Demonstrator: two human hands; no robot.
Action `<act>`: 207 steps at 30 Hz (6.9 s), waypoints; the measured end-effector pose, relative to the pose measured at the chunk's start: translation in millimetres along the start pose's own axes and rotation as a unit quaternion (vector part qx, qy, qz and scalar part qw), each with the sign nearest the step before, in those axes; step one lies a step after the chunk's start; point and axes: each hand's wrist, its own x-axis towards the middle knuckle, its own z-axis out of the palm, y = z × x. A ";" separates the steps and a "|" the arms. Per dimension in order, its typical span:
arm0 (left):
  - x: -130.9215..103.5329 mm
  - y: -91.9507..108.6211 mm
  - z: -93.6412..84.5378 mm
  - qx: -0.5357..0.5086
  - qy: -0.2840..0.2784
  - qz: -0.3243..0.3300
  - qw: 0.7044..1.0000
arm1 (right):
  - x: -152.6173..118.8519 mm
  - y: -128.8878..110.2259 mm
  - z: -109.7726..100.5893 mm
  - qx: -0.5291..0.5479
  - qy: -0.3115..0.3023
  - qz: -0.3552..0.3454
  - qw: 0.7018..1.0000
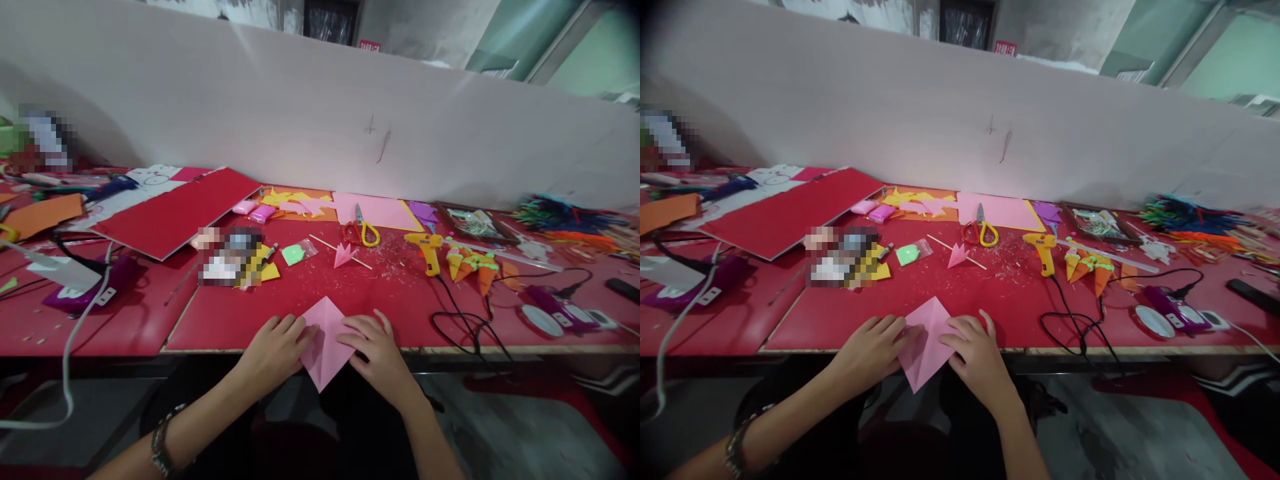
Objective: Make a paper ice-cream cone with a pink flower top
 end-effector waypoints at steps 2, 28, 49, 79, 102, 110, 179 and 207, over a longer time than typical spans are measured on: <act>-0.6 -0.2 -2.1 0.002 -0.010 0.005 1.000 | -6.2 5.2 1.9 0.002 0.012 0.001 1.000; 2.2 -24.9 11.6 -0.309 0.065 -0.110 0.942 | 5.3 7.9 14.9 0.023 0.080 0.132 0.988; 9.5 -18.1 10.6 -0.159 0.049 -0.219 0.962 | 12.1 4.3 17.9 -0.101 0.052 0.162 0.980; 5.9 -21.0 17.4 -0.234 0.059 -0.116 0.964 | 8.9 14.6 14.1 0.056 0.096 0.137 0.984; 3.1 -28.1 12.9 -0.227 0.033 -0.150 0.962 | 13.1 11.0 17.3 -0.023 0.083 0.173 0.981; -0.3 -54.3 4.3 -0.218 -0.031 -0.005 0.975 | 12.0 12.1 18.4 -0.025 0.086 0.164 0.982; 6.1 -18.0 -30.2 -0.085 0.076 0.083 0.990 | 13.3 -15.7 -14.4 -0.119 0.081 -0.095 0.985; 11.3 -57.8 -62.9 -0.076 0.088 -0.006 0.993 | 50.5 -30.2 -40.8 -0.031 0.040 -0.057 0.997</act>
